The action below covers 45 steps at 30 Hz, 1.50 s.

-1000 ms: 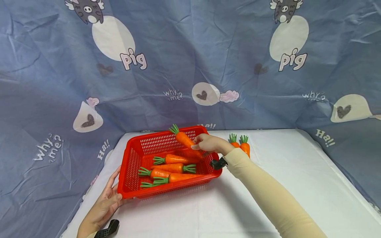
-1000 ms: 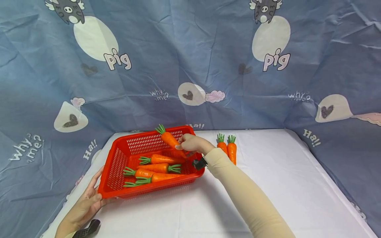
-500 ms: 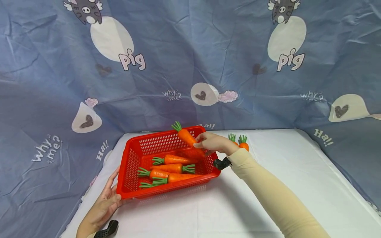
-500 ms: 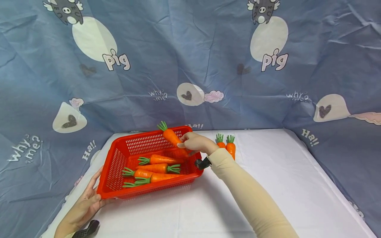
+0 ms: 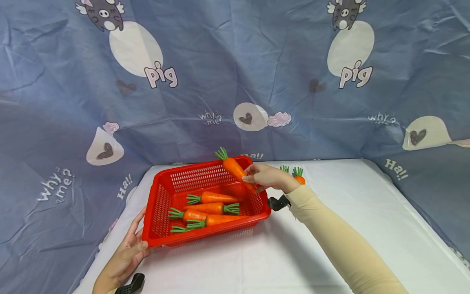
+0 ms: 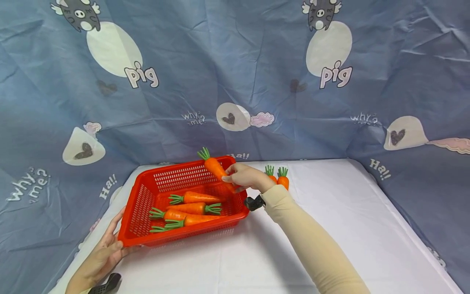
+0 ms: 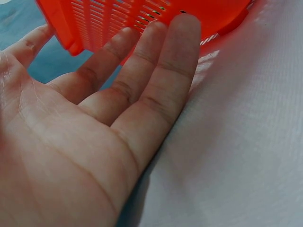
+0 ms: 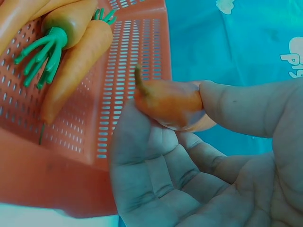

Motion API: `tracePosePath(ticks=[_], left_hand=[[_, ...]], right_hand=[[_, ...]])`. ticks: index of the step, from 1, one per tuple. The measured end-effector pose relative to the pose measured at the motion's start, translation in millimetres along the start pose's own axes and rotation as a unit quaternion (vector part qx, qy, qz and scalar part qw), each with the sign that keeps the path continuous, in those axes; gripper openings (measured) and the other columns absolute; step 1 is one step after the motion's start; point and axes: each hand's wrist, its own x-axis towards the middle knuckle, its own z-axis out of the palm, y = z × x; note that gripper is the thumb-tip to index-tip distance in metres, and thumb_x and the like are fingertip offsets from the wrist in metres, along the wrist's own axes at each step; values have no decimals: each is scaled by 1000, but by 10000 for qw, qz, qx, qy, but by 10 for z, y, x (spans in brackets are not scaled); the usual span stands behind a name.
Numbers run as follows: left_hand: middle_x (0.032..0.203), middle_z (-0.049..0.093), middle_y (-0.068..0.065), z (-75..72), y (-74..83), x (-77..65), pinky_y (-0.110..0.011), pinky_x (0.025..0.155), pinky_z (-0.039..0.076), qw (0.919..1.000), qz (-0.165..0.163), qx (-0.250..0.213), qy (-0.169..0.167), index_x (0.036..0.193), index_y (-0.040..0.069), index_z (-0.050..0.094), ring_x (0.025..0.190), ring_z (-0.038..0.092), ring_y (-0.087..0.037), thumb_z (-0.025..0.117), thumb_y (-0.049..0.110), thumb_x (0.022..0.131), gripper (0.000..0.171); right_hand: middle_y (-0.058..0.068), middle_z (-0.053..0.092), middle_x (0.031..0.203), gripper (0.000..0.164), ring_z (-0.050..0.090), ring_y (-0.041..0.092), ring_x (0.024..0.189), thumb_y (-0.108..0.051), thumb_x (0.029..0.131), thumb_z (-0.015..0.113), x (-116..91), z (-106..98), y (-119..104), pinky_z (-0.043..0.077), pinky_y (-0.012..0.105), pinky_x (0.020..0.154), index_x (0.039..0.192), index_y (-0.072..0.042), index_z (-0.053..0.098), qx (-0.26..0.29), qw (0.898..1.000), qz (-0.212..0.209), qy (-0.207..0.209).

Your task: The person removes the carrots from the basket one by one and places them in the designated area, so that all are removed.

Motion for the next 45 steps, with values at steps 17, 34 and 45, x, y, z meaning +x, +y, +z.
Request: tracePosePath(ticks=[17,34,45], left_hand=[[154,57,13,-29,-23,-15,-35,107,58,9988,92,-330,-345,171,46,3,134,67,-15,51,-2,110,91],[152,57,15,-24,-14,-7,-35,103,60,9998,53,-137,-144,171,46,4,129,70,-16,52,-1,110,91],[153,58,15,-29,-24,-6,-36,106,59,9994,42,-269,-225,171,47,4,132,69,-16,52,1,110,90]], right_hand=[[9,59,111,38,60,17,85,-17,109,60,-114,-102,114,60,28,74,140,3,51,182,9997,-107,108],[10,60,111,39,64,19,95,-15,109,59,-234,-265,274,63,32,79,140,6,49,420,9988,-160,188],[9,57,111,41,60,18,93,-15,109,59,-271,-361,431,62,30,77,142,6,47,599,9977,-80,313]])
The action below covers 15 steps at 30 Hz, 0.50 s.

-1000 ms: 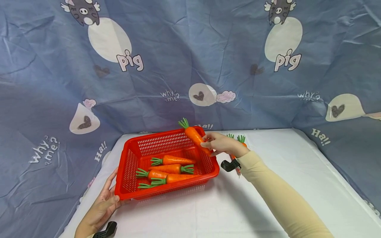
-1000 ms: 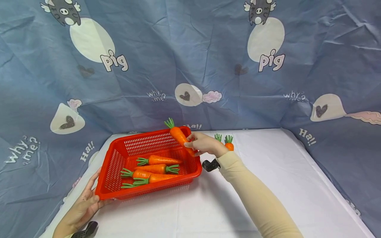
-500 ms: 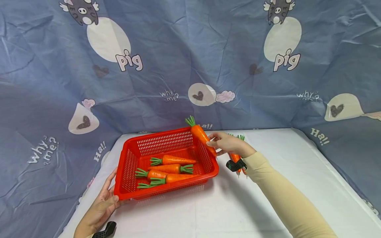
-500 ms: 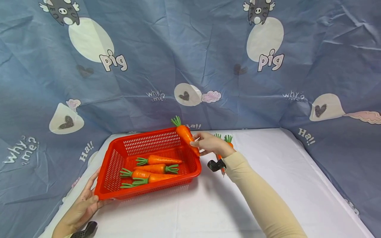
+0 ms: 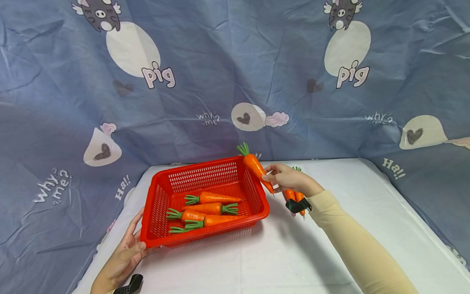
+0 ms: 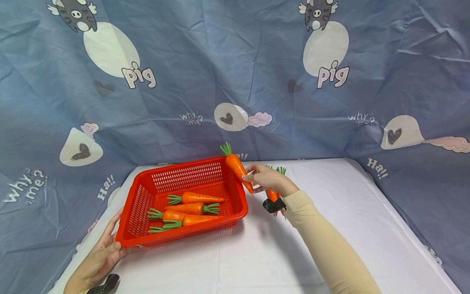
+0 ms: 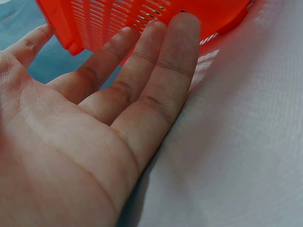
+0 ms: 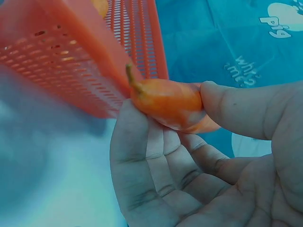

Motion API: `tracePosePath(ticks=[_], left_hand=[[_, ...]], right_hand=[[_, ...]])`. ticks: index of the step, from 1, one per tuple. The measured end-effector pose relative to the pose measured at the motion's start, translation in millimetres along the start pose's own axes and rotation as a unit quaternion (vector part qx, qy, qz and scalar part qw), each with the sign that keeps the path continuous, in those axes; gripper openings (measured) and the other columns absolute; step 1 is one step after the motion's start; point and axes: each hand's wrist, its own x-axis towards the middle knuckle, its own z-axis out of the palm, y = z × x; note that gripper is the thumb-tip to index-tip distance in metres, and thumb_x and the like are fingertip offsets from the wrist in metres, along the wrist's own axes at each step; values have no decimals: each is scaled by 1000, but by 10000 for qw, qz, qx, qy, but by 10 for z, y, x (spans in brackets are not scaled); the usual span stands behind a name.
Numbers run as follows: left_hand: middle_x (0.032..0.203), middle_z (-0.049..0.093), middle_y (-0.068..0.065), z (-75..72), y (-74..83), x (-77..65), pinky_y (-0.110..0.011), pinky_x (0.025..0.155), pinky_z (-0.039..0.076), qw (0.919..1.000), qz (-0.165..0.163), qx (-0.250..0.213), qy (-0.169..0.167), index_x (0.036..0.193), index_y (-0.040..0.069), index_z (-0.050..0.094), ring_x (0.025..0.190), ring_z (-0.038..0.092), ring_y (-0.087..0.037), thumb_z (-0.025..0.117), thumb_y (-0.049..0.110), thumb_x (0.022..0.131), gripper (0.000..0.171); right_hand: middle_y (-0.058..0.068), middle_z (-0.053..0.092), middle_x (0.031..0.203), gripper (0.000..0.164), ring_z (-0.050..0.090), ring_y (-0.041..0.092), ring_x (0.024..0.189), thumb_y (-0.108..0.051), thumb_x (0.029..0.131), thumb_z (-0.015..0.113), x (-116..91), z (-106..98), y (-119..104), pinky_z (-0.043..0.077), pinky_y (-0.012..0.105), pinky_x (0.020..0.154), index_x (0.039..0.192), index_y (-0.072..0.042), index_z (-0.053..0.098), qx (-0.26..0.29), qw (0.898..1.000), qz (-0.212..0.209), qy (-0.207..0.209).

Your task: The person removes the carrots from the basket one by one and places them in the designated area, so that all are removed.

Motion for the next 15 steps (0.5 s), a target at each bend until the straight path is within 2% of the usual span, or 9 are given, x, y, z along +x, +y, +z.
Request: tracePosePath(ticks=[5,9,15], left_hand=[[153,58,15,1,-3,6,-37,106,59,10000,11,29,2,171,46,4,132,68,-15,51,-1,110,91],[154,57,15,-10,-12,4,-36,107,59,9999,61,-26,-131,171,46,3,133,68,-16,49,-4,109,92],[157,55,15,-21,-21,3,-36,107,58,9994,143,-62,-300,171,45,2,134,68,-17,48,-4,109,92]], right_hand=[[12,55,114,45,60,19,95,-16,108,60,-41,-69,76,63,30,79,144,8,45,-52,9999,20,89],[14,53,120,48,60,20,99,-17,108,60,-66,-118,139,64,33,83,146,8,43,-108,9998,64,155],[12,49,115,47,54,21,93,-18,108,60,-105,-175,211,63,35,86,144,7,42,-59,9996,137,237]])
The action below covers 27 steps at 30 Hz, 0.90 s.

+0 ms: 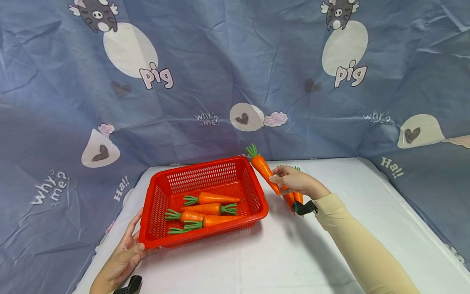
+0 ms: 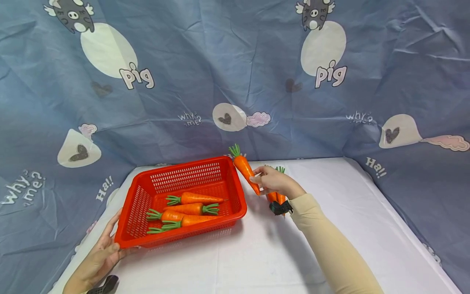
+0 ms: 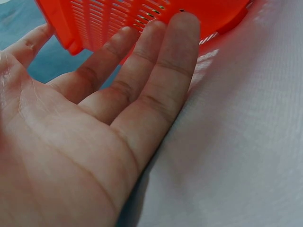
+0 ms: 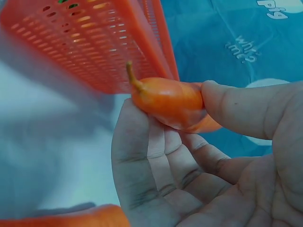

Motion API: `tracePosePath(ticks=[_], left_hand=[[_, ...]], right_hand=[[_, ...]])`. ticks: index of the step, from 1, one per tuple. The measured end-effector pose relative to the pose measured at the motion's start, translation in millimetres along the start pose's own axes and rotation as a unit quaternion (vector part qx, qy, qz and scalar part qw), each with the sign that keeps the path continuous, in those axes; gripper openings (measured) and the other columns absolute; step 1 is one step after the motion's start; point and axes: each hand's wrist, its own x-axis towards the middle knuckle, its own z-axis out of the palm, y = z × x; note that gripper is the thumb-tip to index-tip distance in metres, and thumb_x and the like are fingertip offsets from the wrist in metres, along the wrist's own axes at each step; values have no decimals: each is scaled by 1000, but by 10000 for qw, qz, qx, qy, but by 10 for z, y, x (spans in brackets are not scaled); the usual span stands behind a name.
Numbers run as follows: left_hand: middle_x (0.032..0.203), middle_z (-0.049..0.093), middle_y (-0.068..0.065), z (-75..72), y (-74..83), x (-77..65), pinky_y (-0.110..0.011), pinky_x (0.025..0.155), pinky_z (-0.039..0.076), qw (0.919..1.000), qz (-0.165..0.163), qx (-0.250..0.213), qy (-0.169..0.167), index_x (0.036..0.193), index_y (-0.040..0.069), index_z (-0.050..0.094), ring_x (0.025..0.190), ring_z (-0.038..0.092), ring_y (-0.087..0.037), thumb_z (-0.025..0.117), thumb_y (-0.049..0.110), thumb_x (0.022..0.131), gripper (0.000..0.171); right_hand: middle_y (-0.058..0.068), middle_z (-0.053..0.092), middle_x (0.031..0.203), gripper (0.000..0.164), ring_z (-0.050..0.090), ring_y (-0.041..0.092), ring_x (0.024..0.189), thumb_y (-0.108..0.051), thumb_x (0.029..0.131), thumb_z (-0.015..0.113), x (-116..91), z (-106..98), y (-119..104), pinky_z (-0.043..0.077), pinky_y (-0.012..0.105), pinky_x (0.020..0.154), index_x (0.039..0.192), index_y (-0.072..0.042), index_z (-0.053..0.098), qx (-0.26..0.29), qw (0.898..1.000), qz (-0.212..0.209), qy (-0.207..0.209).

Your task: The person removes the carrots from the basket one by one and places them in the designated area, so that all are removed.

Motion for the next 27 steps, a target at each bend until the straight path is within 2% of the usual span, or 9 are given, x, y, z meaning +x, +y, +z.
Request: tracePosePath(ticks=[8,16,27], left_hand=[[155,57,14,-1,-7,1,-36,106,59,10000,19,-57,-4,171,46,4,132,69,-16,48,-4,110,91],[156,55,16,1,2,3,-36,106,59,10000,17,-10,16,172,45,2,134,67,-15,49,-3,110,91],[155,56,17,-2,4,3,-36,105,60,9999,-49,62,117,171,46,3,133,68,-15,50,-3,110,92]], right_hand=[[11,47,116,50,51,19,94,-18,109,60,-53,-90,116,63,34,87,146,8,40,130,9999,64,92],[11,52,114,48,57,15,87,-19,109,60,-107,-195,258,63,33,86,145,7,41,227,9993,193,230],[3,55,98,51,56,15,91,-21,111,58,-201,-329,449,60,30,84,147,8,39,239,9991,222,288]])
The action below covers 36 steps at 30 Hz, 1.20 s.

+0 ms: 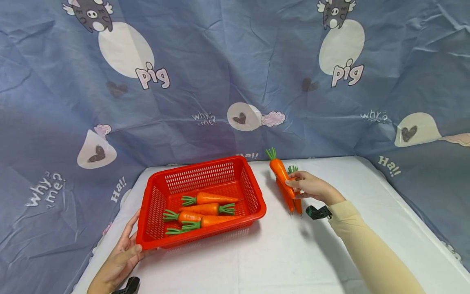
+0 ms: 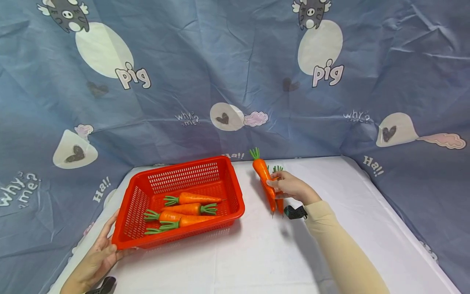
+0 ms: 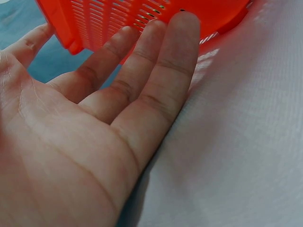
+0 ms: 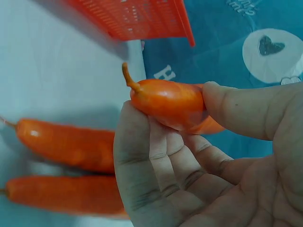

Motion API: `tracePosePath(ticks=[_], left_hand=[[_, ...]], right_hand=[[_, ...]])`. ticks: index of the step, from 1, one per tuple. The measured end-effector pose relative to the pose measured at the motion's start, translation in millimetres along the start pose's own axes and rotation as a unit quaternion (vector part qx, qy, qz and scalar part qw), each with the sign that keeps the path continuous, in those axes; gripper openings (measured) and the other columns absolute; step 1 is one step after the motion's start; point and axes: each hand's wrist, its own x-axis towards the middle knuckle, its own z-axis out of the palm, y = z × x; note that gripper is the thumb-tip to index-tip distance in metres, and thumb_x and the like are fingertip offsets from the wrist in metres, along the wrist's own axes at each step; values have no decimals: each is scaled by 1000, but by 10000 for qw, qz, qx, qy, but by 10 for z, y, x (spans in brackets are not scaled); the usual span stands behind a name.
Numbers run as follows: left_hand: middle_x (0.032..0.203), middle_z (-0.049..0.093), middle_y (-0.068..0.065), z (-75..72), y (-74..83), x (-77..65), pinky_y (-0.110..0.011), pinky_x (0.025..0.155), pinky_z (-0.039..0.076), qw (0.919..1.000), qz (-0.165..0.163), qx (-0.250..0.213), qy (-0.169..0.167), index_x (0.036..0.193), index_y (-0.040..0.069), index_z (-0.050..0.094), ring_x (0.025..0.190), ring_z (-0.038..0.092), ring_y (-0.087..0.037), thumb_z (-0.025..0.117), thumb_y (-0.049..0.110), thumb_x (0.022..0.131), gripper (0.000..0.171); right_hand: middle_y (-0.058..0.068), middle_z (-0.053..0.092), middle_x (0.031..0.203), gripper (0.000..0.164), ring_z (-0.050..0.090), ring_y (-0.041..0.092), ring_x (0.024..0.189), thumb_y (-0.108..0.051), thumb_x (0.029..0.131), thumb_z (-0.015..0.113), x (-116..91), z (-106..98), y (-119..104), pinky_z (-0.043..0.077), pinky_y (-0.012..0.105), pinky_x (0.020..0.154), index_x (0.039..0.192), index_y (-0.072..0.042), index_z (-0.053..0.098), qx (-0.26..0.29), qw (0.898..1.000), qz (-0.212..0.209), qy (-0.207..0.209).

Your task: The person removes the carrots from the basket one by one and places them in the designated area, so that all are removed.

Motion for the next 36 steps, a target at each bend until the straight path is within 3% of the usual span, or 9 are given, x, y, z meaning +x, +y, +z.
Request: tracePosePath(ticks=[11,36], left_hand=[[154,56,18,3,4,-9,-34,104,60,10000,-4,13,37,171,46,3,132,68,-14,49,-4,109,92],[157,54,17,-8,1,7,-35,105,60,10000,37,81,-35,172,45,1,135,66,-15,51,-1,110,91]], right_hand=[[11,57,125,60,61,19,107,-25,111,56,-86,-134,126,60,36,97,154,9,31,25,9999,145,82],[-1,60,97,61,62,12,92,-27,112,55,-246,-365,397,60,30,88,153,11,31,291,9986,370,252]])
